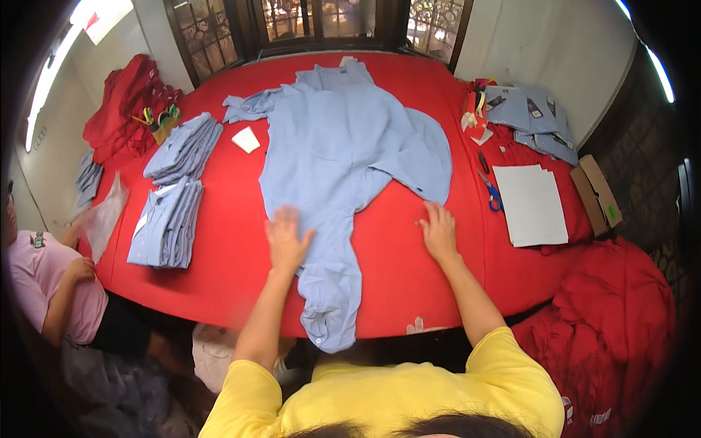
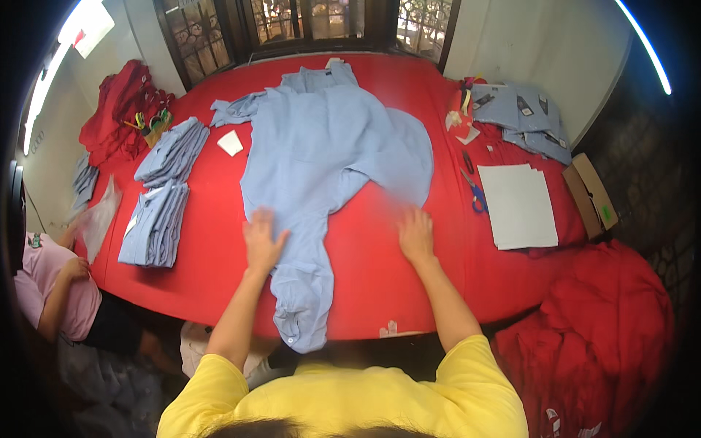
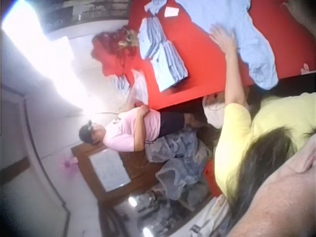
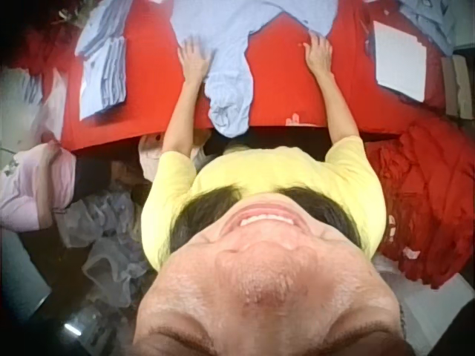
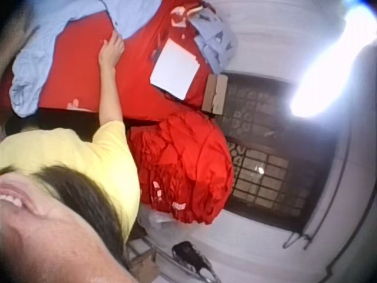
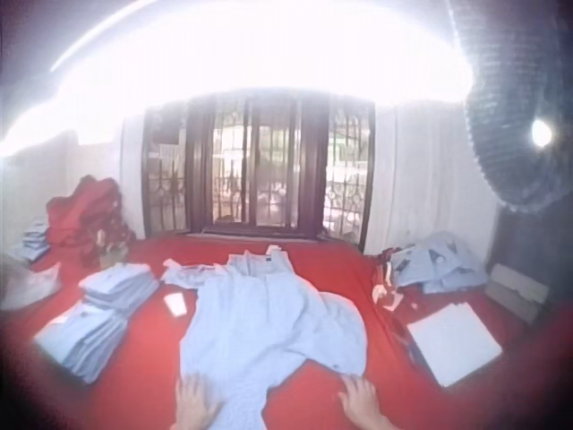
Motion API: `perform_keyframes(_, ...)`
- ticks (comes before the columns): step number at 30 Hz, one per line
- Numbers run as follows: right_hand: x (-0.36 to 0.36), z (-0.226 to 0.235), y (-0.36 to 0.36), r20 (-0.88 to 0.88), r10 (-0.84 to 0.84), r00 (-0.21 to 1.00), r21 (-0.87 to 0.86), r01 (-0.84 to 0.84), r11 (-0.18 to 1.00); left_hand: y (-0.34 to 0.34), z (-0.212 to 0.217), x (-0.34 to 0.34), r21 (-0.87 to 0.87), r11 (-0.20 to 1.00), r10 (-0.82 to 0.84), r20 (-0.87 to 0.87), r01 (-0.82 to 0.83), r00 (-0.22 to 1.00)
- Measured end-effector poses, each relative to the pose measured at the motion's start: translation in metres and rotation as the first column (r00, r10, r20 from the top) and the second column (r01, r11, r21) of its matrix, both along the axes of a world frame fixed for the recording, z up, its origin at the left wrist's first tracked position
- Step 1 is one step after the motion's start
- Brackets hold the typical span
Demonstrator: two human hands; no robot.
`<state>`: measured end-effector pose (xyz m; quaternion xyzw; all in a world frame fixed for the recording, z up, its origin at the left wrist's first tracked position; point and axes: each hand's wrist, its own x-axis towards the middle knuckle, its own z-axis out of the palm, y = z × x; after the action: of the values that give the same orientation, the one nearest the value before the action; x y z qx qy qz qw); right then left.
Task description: The person folds several light-blue button-down shirts on a red surface, using a cardboard template for each to ensure uniform size, and trimming loose threads with small shears.
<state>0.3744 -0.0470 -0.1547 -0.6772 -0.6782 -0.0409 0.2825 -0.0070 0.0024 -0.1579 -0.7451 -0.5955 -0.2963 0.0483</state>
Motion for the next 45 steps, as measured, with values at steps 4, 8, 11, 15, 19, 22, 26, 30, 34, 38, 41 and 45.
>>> perform_keyframes(4, 0.046, 0.0, -0.005, 0.001, -0.042, 0.999, 0.173, 0.041, 0.984, -0.04, 0.024, -0.007, -0.218, 0.955, 0.223, 0.076, -0.202, 0.972)
perform_keyframes(8, 0.046, 0.012, -0.006, -0.002, 0.096, 0.995, 0.01, -0.096, 0.995, -0.044, 0.015, -0.001, -0.377, 0.925, 0.08, 0.315, 0.047, 0.946)
perform_keyframes(11, 0.057, 0.032, -0.029, 0.003, 0.176, 0.984, -0.003, -0.176, 0.984, -0.042, 0.004, -0.066, -0.16, 0.975, 0.219, 0.63, -0.151, 0.745)
perform_keyframes(15, 0.105, 0.066, -0.112, -0.088, 0.152, 0.984, -0.237, -0.169, 0.957, -0.085, 0.029, -0.134, -0.327, 0.939, 0.257, 0.872, 0.105, 0.417)
perform_keyframes(19, 0.123, 0.075, -0.167, -0.24, 0.028, 0.97, -0.599, -0.171, 0.782, -0.145, 0.071, -0.142, -0.636, 0.702, 0.308, 0.676, 0.32, 0.669)
perform_keyframes(22, 0.124, 0.078, -0.168, -0.343, -0.047, 0.938, -0.731, -0.235, 0.641, -0.172, 0.096, -0.164, -0.768, 0.628, 0.075, 0.217, 0.123, 0.973)
perform_keyframes(26, 0.112, 0.057, -0.114, -0.236, 0.03, 0.971, -0.199, -0.079, 0.977, -0.144, 0.091, -0.122, -0.409, 0.893, 0.191, -0.039, -0.19, 0.981)
perform_keyframes(30, 0.057, 0.008, -0.053, -0.043, 0.075, 0.996, 0.067, -0.072, 0.995, -0.096, 0.012, -0.081, -0.162, 0.973, 0.166, -0.006, -0.164, 0.986)
perform_keyframes(34, 0.046, 0.004, -0.067, 0.149, -0.045, 0.988, -0.042, 0.052, 0.998, -0.106, -0.005, -0.083, -0.236, 0.926, 0.266, -0.15, -0.296, 0.952)
perform_keyframes(38, 0.051, -0.001, -0.096, 0.14, -0.119, 0.983, -0.076, 0.131, 0.988, -0.127, 0.007, -0.1, -0.175, 0.932, 0.288, -0.176, -0.318, 0.941)
perform_keyframes(41, 0.057, 0.02, -0.069, 0.039, -0.174, 0.984, -0.206, 0.178, 0.962, -0.12, 0.027, -0.11, -0.199, 0.917, 0.325, -0.125, -0.345, 0.937)
perform_keyframes(45, 0.101, 0.028, 0.07, -0.068, -0.093, 0.993, 0.076, 0.098, 0.992, -0.022, 0.042, -0.092, -0.009, 0.982, 0.188, 0.07, -0.188, 0.98)
